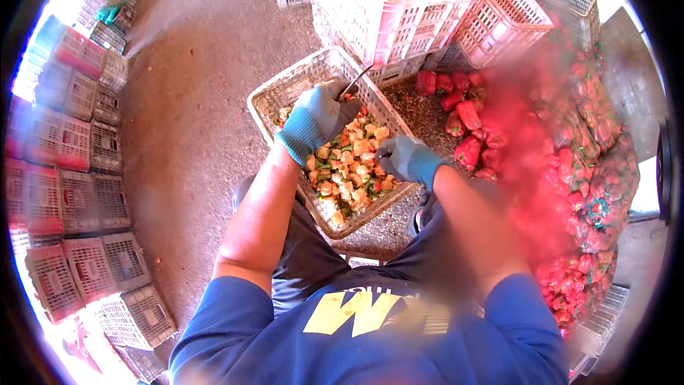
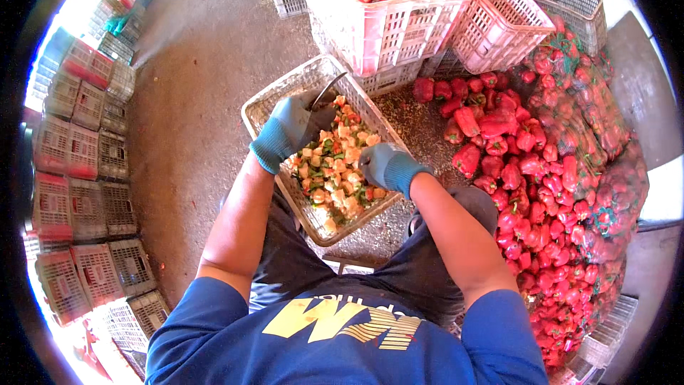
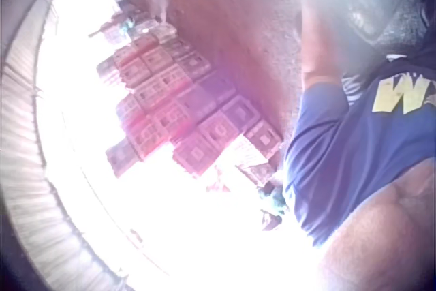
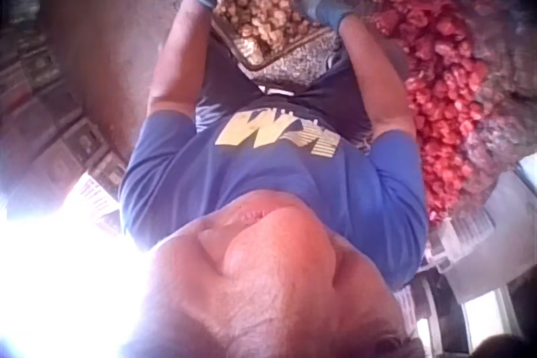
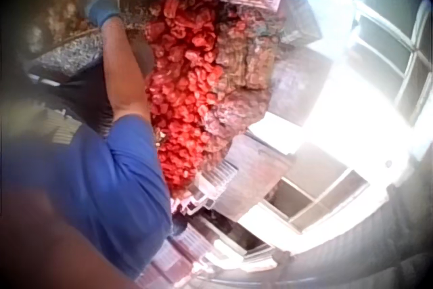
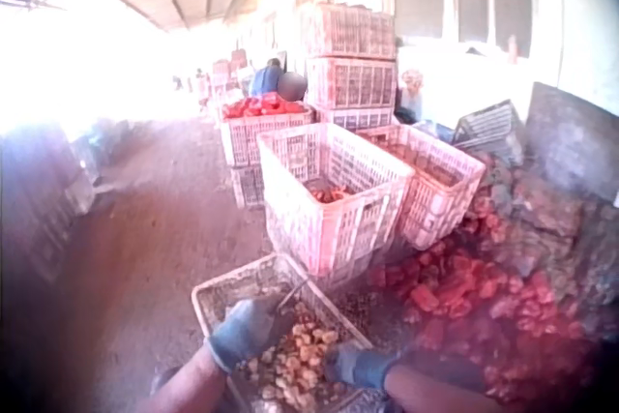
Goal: The person processes red bell peppers by cutting them in half, removing the cores and seeds, and placing the cleaned pieces into a basket.
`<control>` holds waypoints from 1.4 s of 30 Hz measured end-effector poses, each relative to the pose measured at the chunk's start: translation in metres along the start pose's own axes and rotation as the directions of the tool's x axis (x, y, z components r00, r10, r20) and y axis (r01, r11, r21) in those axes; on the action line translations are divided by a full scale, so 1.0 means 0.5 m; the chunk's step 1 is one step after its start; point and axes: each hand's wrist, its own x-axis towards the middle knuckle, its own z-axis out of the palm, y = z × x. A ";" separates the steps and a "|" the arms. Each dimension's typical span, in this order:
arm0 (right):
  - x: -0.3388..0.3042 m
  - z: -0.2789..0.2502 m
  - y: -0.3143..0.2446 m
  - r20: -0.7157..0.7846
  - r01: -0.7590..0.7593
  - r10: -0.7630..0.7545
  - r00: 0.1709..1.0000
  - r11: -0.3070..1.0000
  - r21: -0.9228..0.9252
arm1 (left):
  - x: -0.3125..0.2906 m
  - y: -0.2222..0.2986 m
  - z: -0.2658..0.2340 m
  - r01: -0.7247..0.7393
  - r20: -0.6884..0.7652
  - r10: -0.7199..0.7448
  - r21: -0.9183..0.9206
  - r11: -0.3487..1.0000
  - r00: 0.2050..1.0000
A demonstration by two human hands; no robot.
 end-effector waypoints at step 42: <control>-0.323 0.616 0.803 0.117 -0.755 0.993 0.023 -0.059 0.653 | -0.006 -0.022 0.045 0.536 0.193 -0.512 -0.097 0.839 0.837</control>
